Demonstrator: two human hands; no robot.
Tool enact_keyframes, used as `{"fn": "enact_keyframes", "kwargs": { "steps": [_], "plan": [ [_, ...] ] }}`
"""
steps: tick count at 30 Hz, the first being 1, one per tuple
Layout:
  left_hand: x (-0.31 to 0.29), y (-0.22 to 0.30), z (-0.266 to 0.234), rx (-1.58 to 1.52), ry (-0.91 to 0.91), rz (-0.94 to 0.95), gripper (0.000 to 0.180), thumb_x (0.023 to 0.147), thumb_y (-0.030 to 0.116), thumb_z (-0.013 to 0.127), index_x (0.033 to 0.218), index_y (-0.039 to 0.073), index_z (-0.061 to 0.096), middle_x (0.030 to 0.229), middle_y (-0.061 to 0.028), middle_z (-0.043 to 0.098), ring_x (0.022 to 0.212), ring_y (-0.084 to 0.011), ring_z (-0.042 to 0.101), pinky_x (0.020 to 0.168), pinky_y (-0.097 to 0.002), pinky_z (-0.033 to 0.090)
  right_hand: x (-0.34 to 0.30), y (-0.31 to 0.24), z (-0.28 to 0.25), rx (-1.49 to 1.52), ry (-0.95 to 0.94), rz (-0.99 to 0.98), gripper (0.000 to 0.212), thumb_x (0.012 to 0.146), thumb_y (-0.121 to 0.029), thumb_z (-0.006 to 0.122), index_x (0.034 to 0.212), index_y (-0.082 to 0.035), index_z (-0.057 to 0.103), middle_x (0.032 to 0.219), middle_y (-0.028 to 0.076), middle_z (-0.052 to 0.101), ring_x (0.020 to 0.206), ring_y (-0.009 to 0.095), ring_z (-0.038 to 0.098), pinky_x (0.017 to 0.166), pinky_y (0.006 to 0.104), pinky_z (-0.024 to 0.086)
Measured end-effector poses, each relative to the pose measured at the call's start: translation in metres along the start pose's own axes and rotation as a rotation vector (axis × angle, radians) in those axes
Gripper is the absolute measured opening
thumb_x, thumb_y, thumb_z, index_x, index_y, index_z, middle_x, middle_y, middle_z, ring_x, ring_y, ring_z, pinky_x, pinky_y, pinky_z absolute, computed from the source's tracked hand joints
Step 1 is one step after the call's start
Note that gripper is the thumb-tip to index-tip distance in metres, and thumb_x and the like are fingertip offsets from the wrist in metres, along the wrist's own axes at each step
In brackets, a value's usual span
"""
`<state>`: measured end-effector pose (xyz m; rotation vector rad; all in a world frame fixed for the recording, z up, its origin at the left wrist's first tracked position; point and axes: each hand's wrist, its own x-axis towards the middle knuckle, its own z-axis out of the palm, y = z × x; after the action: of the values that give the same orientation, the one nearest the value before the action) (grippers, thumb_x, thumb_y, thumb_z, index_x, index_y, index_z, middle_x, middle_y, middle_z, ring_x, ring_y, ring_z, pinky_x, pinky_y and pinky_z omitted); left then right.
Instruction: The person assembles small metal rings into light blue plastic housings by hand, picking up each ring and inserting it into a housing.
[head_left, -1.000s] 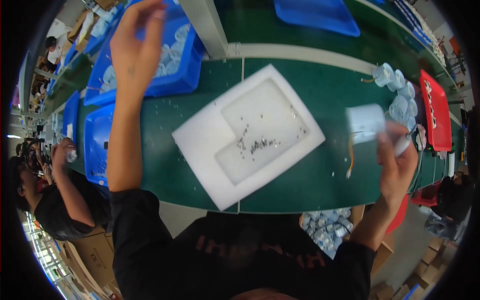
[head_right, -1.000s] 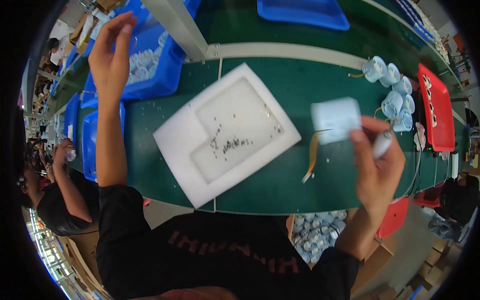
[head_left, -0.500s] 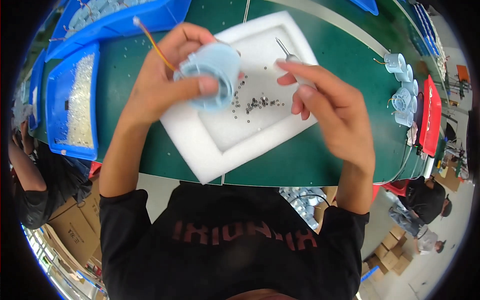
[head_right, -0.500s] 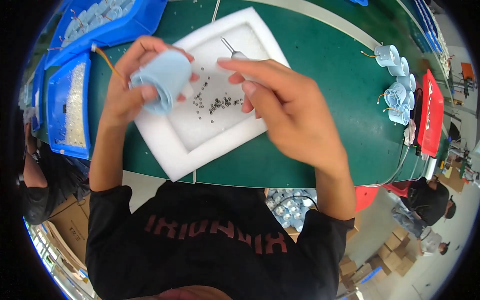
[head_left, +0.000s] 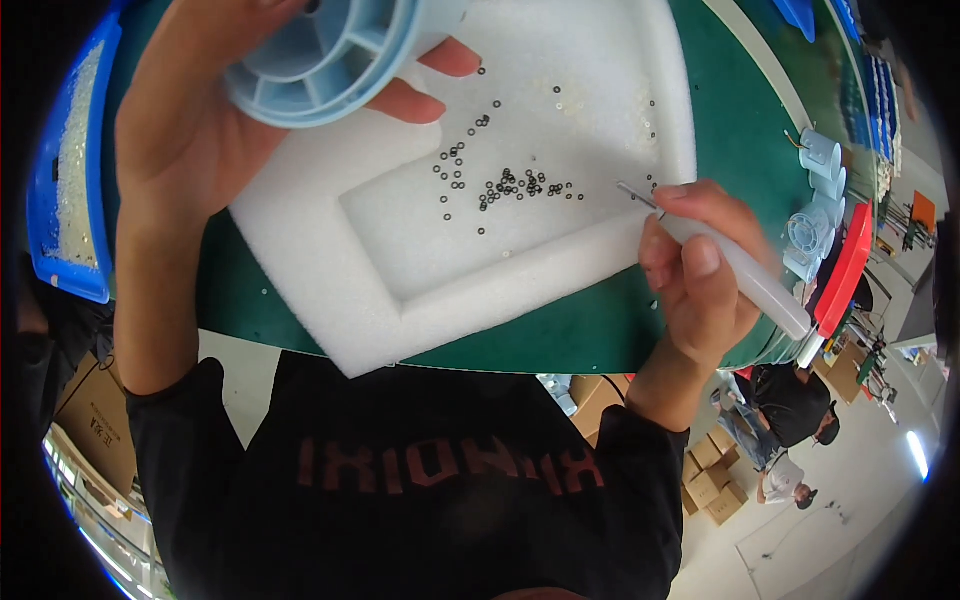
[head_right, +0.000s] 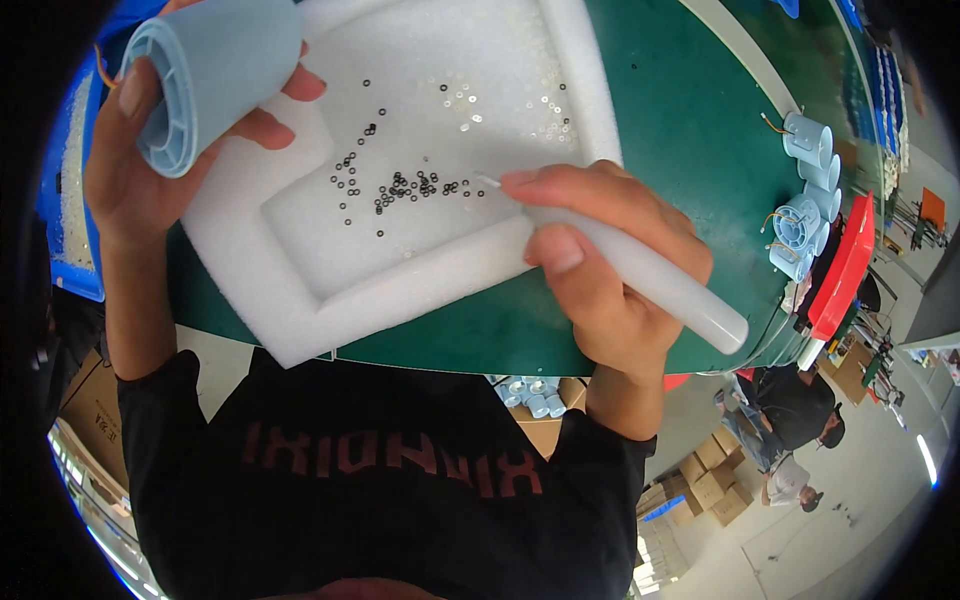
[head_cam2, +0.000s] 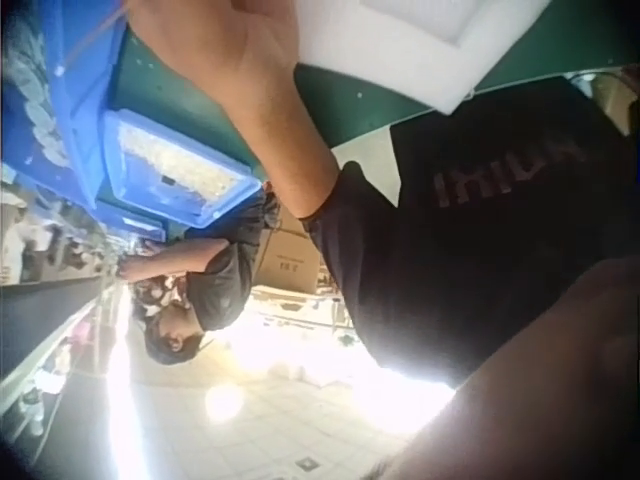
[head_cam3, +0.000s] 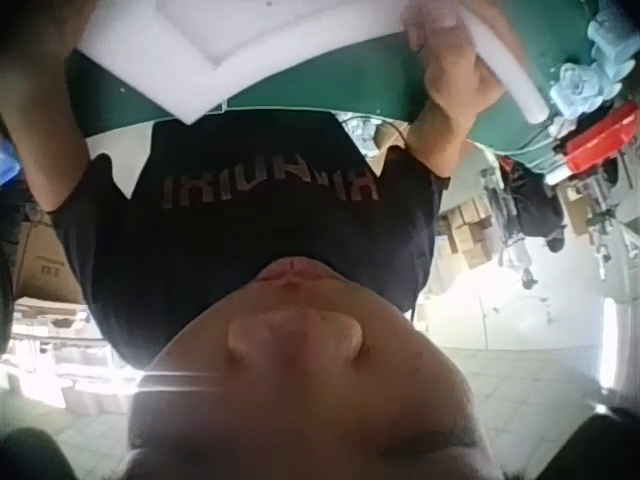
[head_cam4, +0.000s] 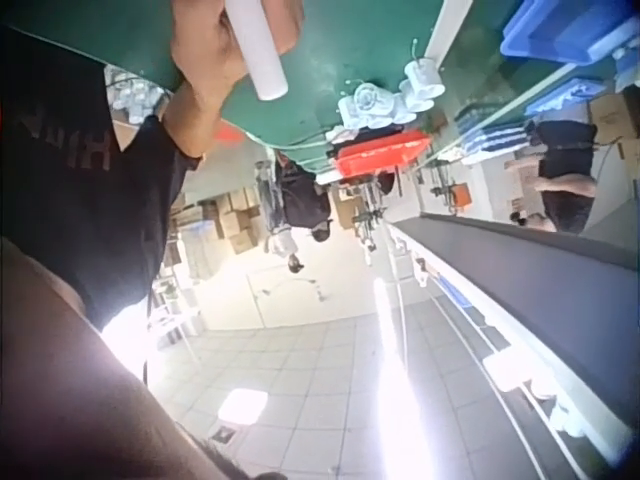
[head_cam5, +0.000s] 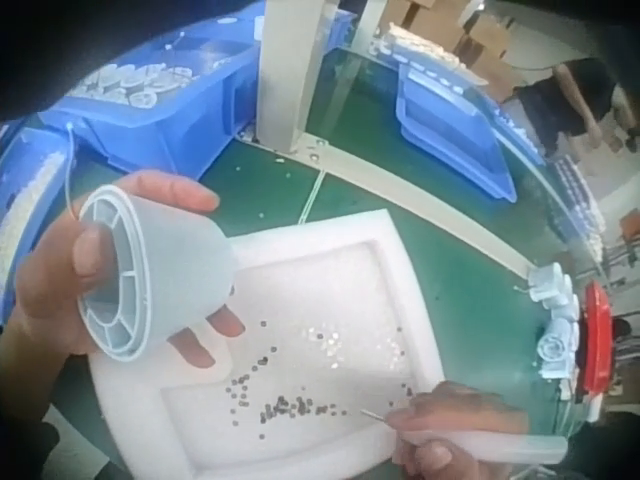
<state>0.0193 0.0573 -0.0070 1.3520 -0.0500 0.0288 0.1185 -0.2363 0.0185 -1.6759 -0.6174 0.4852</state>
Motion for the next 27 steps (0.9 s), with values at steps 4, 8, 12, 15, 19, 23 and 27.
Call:
{"fn": "enact_keyframes", "kwargs": {
  "steps": [4,8,12,15,19,23,27],
  "plan": [
    [0.002,-0.003,0.002,-0.025,-0.014,-0.009,0.069,0.093,0.048,0.038,0.141,0.000,0.027,0.117,-0.0326,0.052,0.097,-0.0381,0.064,0.076,-0.0380,0.058,0.000,-0.013,-0.002,-0.361,0.093,0.131,0.021,0.067,-0.004,0.071,0.087,0.000,0.066,0.058,0.000,0.057,0.051,0.004,0.050,0.047,0.0191,0.037],
    [0.004,0.000,0.011,-0.038,-0.025,-0.015,0.071,0.092,0.050,0.039,0.141,0.000,0.027,0.117,-0.0317,0.052,0.097,-0.0378,0.064,0.076,-0.0377,0.058,-0.002,-0.003,0.004,-0.242,0.191,0.017,0.014,0.065,-0.004,0.073,0.074,-0.002,0.063,0.056,-0.001,0.056,0.046,0.005,0.049,0.044,0.0189,0.036],
    [-0.007,0.005,0.007,-0.040,-0.023,-0.027,0.073,0.091,0.051,0.040,0.141,0.000,0.027,0.118,-0.0309,0.052,0.098,-0.0375,0.064,0.077,-0.0374,0.058,0.001,-0.001,0.008,-0.450,0.099,-0.112,0.016,0.064,-0.005,0.075,0.067,-0.004,0.059,0.056,0.002,0.057,0.047,0.011,0.054,0.046,0.0205,0.041],
    [0.005,0.003,0.019,-0.031,-0.012,-0.037,0.074,0.090,0.053,0.040,0.141,0.000,0.027,0.118,-0.0303,0.053,0.098,-0.0373,0.064,0.077,-0.0372,0.058,0.002,-0.002,0.008,-0.502,0.085,-0.112,0.017,0.064,-0.007,0.076,0.067,-0.005,0.060,0.058,0.003,0.059,0.048,0.012,0.057,0.047,0.0213,0.044],
    [0.005,0.002,0.017,-0.014,0.005,-0.050,0.076,0.089,0.054,0.041,0.141,0.000,0.028,0.119,-0.0294,0.053,0.099,-0.0371,0.063,0.077,-0.0369,0.058,0.004,-0.005,0.010,-0.539,0.065,-0.111,0.017,0.064,-0.006,0.077,0.068,-0.005,0.060,0.059,0.003,0.060,0.049,0.013,0.058,0.048,0.0215,0.044],
    [0.005,0.003,0.020,-0.006,0.020,-0.067,0.079,0.088,0.056,0.042,0.141,-0.001,0.028,0.119,-0.0286,0.053,0.099,-0.0368,0.063,0.077,-0.0367,0.058,0.004,-0.006,0.011,-0.562,0.061,-0.102,0.017,0.064,-0.006,0.077,0.068,-0.004,0.060,0.060,0.003,0.060,0.050,0.013,0.058,0.049,0.0214,0.045],
    [0.003,0.002,0.012,0.005,0.041,-0.080,0.081,0.087,0.057,0.043,0.141,-0.001,0.028,0.120,-0.0277,0.053,0.100,-0.0365,0.063,0.077,-0.0364,0.058,0.004,-0.007,0.011,-0.586,0.039,-0.099,0.017,0.065,-0.005,0.076,0.069,-0.004,0.060,0.060,0.003,0.060,0.050,0.013,0.057,0.049,0.0216,0.044]
  ]
}}
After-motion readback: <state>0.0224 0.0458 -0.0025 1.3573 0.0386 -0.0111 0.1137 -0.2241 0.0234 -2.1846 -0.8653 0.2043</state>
